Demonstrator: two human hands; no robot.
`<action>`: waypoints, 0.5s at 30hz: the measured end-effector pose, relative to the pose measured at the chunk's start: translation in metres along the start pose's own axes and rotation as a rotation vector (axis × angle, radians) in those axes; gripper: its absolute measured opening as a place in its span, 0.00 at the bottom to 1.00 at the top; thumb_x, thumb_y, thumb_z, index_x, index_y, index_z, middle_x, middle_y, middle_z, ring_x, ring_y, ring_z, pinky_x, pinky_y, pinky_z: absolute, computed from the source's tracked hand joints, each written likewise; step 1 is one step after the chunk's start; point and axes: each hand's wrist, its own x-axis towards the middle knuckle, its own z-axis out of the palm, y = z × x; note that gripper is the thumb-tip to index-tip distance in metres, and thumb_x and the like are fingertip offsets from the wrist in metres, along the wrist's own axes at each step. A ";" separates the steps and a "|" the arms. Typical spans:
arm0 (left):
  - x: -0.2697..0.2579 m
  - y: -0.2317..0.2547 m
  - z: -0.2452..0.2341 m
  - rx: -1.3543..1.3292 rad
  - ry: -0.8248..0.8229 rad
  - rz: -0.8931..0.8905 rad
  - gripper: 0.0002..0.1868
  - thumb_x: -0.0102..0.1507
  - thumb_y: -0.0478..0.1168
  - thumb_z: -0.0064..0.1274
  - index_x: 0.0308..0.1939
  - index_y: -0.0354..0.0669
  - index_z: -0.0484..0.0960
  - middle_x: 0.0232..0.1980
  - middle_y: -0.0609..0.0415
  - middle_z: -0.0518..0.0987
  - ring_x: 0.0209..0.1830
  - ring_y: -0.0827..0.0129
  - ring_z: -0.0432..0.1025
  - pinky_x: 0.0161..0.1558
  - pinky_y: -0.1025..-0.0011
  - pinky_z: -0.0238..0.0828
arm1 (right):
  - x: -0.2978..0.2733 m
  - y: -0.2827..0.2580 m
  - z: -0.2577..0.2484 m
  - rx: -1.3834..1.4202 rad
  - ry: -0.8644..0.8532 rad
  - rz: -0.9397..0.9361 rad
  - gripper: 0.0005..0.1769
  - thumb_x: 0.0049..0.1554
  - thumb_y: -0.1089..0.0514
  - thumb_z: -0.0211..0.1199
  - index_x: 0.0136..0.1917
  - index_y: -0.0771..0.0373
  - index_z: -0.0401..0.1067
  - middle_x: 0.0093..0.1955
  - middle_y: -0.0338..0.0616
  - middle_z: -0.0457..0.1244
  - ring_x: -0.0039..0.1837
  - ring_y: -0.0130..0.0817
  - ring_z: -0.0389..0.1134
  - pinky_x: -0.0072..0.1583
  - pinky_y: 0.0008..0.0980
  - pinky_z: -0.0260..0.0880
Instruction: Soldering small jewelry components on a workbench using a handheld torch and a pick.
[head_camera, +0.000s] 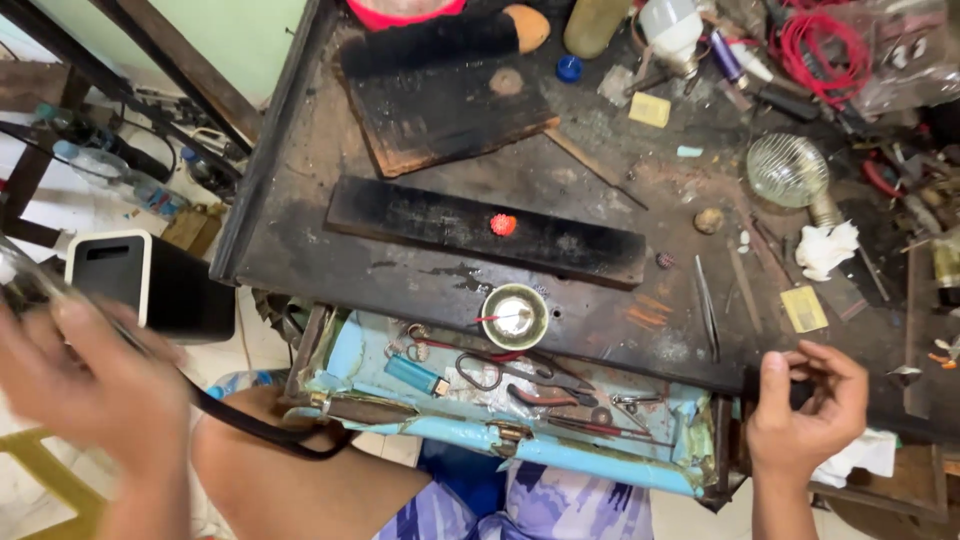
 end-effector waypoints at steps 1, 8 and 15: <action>0.020 -0.032 0.005 -0.003 0.009 0.003 0.17 0.83 0.26 0.30 0.74 0.14 0.63 0.33 0.32 0.69 0.14 0.58 0.62 0.16 0.67 0.51 | 0.001 -0.002 0.001 0.005 0.003 -0.008 0.12 0.69 0.70 0.64 0.64 0.75 0.67 0.56 0.59 0.63 0.55 0.42 0.64 0.60 0.35 0.65; 0.133 -0.090 0.064 0.095 -0.543 -0.311 0.18 0.75 0.29 0.40 0.67 0.25 0.75 0.41 0.39 0.81 0.18 0.60 0.71 0.19 0.67 0.71 | 0.006 -0.012 0.001 -0.002 -0.017 -0.077 0.14 0.65 0.67 0.65 0.62 0.75 0.68 0.57 0.58 0.64 0.56 0.44 0.66 0.63 0.38 0.67; 0.136 -0.252 0.158 -0.507 -0.606 -0.701 0.18 0.57 0.31 0.38 0.30 0.58 0.46 0.33 0.65 0.54 0.32 0.72 0.44 0.41 0.65 0.46 | 0.008 -0.015 -0.002 0.014 -0.039 -0.128 0.14 0.64 0.63 0.63 0.60 0.73 0.68 0.57 0.57 0.62 0.58 0.46 0.64 0.62 0.40 0.66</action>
